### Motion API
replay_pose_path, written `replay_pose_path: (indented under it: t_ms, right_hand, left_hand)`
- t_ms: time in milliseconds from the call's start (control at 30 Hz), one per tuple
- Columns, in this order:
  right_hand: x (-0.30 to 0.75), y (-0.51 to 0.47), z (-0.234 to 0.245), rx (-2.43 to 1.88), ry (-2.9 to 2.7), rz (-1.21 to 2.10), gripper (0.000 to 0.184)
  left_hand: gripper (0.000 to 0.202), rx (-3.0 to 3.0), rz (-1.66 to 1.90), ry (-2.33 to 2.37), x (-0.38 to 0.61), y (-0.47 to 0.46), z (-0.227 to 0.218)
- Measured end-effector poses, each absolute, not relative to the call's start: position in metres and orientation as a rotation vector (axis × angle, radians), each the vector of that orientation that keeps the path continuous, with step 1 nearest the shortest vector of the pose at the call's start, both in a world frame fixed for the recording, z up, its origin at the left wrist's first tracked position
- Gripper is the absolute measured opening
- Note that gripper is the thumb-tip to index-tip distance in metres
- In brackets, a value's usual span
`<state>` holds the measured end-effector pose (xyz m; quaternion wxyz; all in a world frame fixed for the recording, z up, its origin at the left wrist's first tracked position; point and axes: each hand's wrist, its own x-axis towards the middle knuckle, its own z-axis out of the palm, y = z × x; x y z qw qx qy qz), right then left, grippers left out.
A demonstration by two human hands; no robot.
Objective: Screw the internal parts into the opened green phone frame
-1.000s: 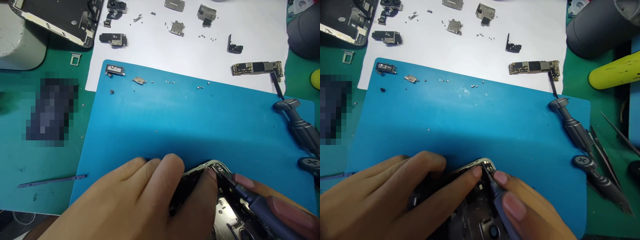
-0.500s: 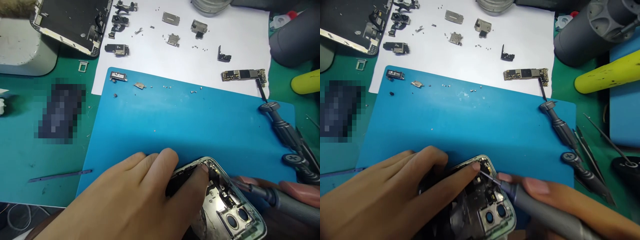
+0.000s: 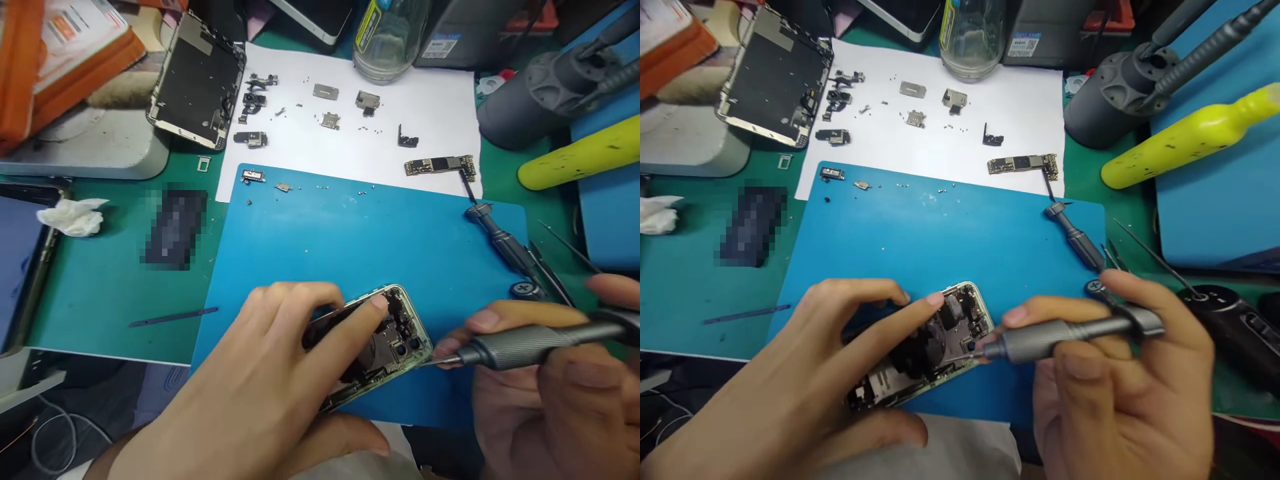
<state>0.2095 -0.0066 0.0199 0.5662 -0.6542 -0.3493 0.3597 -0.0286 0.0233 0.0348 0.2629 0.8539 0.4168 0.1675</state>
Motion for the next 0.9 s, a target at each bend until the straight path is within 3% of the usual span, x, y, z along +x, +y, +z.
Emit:
replay_pose_path:
  t_ms: [133,233,467,900]
  right_hand:
    - [0.192,-0.008,0.023,-1.544,-0.878,0.854,0.046]
    - [0.184,-0.006,0.019,-1.492,-0.936,0.858,0.044]
    - [0.177,-0.002,0.018,-1.363,-0.866,0.993,0.041]
    - [0.177,0.005,0.014,-1.338,-0.784,1.071,0.043]
  left_hand:
    - [0.030,1.956,0.822,1.085,-0.030,0.014,0.034]
    - [0.023,1.744,0.987,0.969,-0.026,0.013,0.031]
    - [0.025,1.526,1.180,0.964,-0.020,0.013,0.022]
    - [0.040,1.442,1.198,0.903,-0.023,0.011,0.013]
